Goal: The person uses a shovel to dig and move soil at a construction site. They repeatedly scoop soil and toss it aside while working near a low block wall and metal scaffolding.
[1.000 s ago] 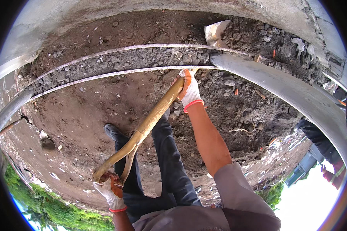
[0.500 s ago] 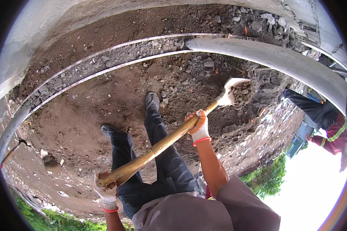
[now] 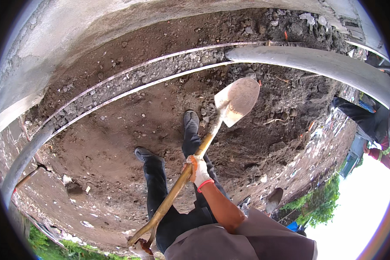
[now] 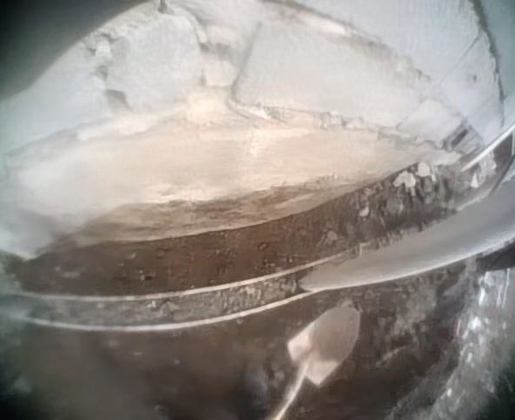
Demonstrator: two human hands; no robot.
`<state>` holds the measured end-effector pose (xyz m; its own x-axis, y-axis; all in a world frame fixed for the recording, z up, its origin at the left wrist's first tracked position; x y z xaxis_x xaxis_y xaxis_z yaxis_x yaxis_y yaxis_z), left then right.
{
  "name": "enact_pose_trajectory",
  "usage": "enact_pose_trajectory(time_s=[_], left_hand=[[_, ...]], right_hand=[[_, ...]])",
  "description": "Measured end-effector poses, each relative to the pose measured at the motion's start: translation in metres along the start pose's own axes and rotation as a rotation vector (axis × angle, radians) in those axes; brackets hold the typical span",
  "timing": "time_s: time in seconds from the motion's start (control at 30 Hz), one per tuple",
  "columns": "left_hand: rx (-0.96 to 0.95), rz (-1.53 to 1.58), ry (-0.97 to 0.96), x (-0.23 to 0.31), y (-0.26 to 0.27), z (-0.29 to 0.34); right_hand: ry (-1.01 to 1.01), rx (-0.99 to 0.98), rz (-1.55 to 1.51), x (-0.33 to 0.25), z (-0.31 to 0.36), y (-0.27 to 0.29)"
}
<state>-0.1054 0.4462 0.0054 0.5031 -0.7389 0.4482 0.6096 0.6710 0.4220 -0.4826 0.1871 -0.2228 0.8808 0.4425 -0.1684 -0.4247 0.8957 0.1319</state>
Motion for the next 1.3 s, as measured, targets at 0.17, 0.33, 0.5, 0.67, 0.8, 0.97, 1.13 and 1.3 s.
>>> enact_pose_trajectory(time_s=[0.17,0.33,0.5,0.67,0.8,0.97,1.13,1.3], left_hand=[[0.416,-0.099,0.076,-0.045,0.088,0.102],[0.178,-0.536,-0.309,-0.011,-0.047,0.073],[-0.073,0.408,-0.05,0.025,-0.189,0.041],[0.091,-0.059,-0.372,0.105,-0.23,0.044],[-0.009,-0.139,-0.447,0.116,-0.266,0.024],[-0.118,-0.1,-0.508,0.13,-0.284,0.023],[-0.196,-0.192,-0.466,0.143,-0.275,0.014],[-0.405,-0.277,-0.258,0.126,-0.276,0.022]], right_hand=[[-0.124,-0.173,0.396,0.114,0.007,-0.078],[-0.184,-0.415,0.282,0.06,-0.018,-0.191],[-0.114,-0.405,0.192,-0.056,-0.075,-0.251],[-0.095,-0.353,0.207,-0.08,-0.066,-0.255],[-0.014,-0.283,0.219,-0.135,-0.086,-0.253],[0.007,-0.225,0.13,-0.147,-0.095,-0.234],[0.088,-0.175,0.032,-0.156,-0.072,-0.181],[0.208,-0.186,-0.146,-0.21,-0.034,-0.066]])
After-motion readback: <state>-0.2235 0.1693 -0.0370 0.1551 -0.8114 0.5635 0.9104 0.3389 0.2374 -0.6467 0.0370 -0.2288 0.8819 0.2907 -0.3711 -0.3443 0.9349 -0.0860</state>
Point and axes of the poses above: each hand's wrist, its own z-axis away from the middle knuckle, its own y-axis out of the back of the hand, x = y × z, the point moved 8 cm from there along -z, towards the middle knuckle, and after that the axes turned 12 degrees about -z, right-handed, at the moved point
